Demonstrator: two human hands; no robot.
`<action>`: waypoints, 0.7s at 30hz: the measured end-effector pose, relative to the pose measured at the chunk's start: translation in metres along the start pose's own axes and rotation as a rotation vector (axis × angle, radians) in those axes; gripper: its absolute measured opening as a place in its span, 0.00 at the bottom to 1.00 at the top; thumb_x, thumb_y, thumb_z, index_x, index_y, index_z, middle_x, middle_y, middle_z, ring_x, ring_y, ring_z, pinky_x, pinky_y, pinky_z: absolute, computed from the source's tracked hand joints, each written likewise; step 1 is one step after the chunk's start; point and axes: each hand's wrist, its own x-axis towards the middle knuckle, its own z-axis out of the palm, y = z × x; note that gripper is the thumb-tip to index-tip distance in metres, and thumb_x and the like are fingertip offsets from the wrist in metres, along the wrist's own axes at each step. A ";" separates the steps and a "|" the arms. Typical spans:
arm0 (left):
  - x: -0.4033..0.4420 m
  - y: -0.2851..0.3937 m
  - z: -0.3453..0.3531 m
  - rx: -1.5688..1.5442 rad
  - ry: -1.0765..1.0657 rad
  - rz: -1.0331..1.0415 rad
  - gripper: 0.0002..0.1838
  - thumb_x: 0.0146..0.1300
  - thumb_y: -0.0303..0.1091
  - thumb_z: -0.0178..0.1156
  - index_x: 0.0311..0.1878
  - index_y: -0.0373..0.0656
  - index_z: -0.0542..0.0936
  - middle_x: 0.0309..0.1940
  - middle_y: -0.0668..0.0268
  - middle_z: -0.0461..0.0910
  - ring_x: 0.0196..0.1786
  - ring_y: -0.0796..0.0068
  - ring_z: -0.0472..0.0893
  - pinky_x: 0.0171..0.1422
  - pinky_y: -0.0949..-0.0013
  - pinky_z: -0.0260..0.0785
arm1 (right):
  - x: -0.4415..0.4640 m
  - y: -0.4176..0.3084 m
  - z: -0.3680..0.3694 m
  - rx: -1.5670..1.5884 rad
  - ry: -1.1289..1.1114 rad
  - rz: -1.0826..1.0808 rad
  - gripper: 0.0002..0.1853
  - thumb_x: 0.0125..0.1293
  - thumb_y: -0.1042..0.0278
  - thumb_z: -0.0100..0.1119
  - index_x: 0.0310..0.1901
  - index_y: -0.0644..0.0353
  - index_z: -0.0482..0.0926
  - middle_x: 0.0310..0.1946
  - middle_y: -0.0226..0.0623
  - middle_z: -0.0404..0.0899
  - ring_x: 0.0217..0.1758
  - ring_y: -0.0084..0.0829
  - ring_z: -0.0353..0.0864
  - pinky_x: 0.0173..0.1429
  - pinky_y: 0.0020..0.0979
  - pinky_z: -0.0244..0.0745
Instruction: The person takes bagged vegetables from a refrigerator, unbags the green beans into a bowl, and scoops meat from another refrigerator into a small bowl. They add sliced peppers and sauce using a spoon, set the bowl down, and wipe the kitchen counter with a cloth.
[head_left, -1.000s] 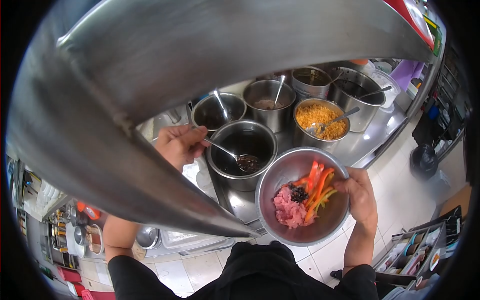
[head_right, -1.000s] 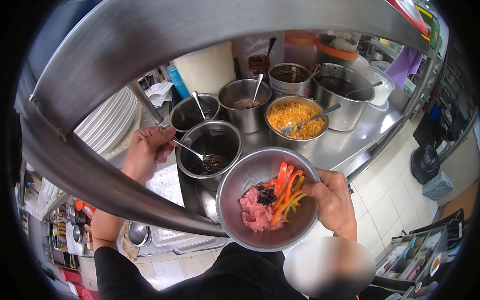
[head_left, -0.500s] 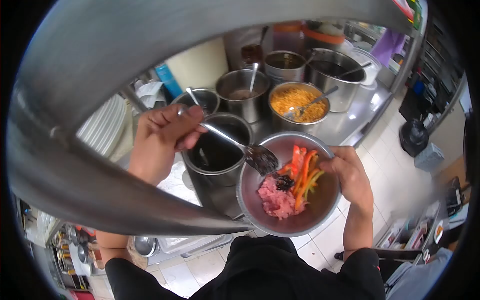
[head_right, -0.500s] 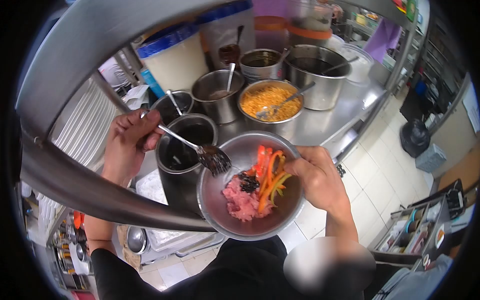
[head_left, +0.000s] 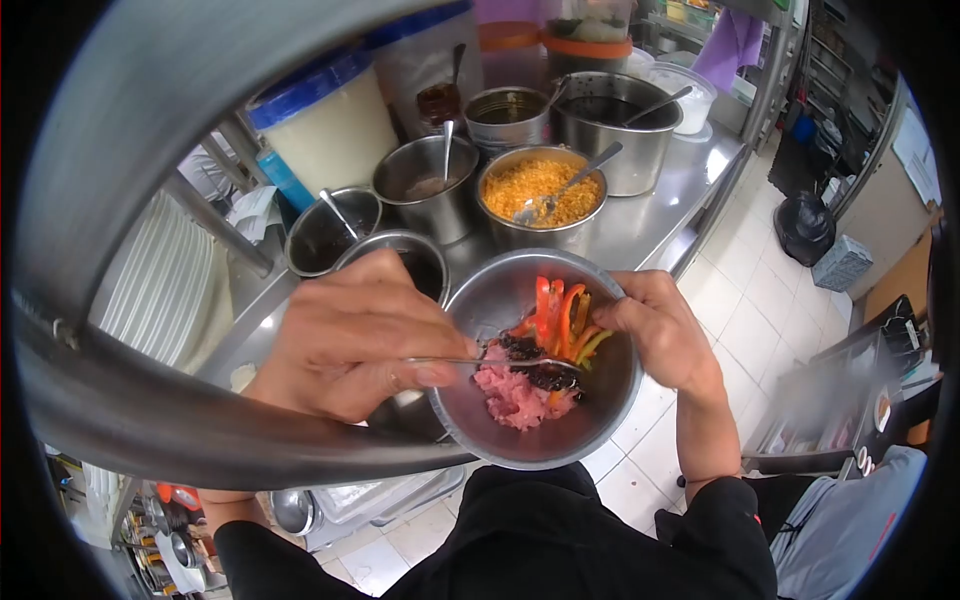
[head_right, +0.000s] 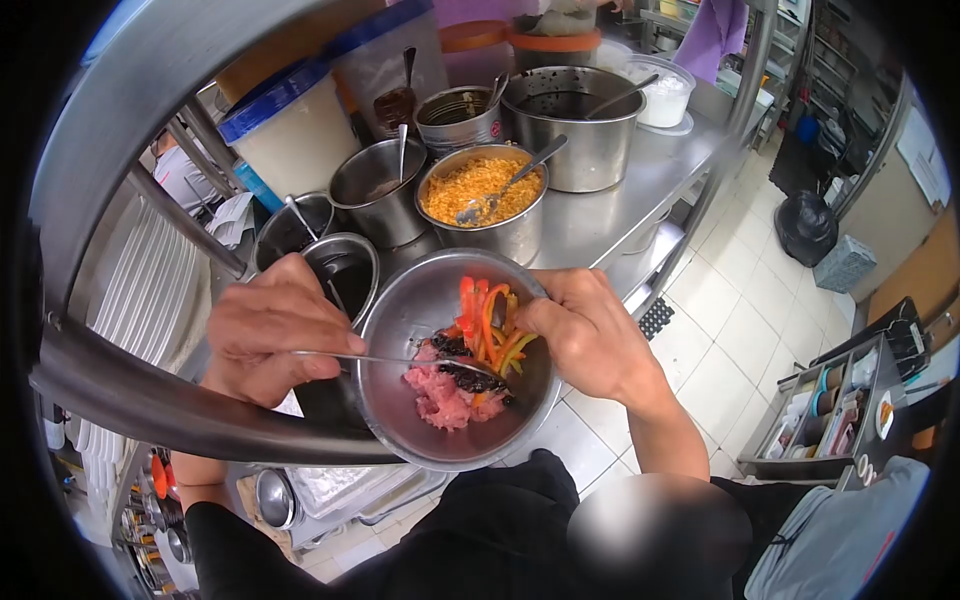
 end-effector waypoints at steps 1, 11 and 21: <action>-0.001 0.001 -0.001 -0.024 -0.018 -0.026 0.09 0.52 0.32 0.68 0.34 0.38 0.85 0.29 0.62 0.84 0.30 0.70 0.76 0.37 0.68 0.65 | 0.000 -0.001 0.001 -0.018 0.003 -0.025 0.16 0.51 0.68 0.48 0.32 0.76 0.77 0.21 0.55 0.75 0.25 0.40 0.75 0.34 0.34 0.68; -0.015 -0.006 0.001 -0.037 0.089 -0.110 0.09 0.52 0.32 0.69 0.35 0.38 0.85 0.29 0.63 0.84 0.31 0.70 0.76 0.38 0.68 0.65 | 0.004 0.006 0.002 -0.039 0.002 -0.103 0.15 0.51 0.69 0.48 0.33 0.76 0.77 0.19 0.54 0.74 0.21 0.45 0.72 0.30 0.35 0.67; -0.030 0.004 0.011 0.055 0.375 -0.282 0.08 0.60 0.32 0.64 0.36 0.36 0.85 0.28 0.61 0.83 0.32 0.74 0.77 0.42 0.70 0.67 | 0.009 0.013 0.003 -0.010 -0.020 -0.167 0.13 0.53 0.70 0.47 0.31 0.74 0.76 0.15 0.47 0.70 0.17 0.33 0.68 0.27 0.33 0.64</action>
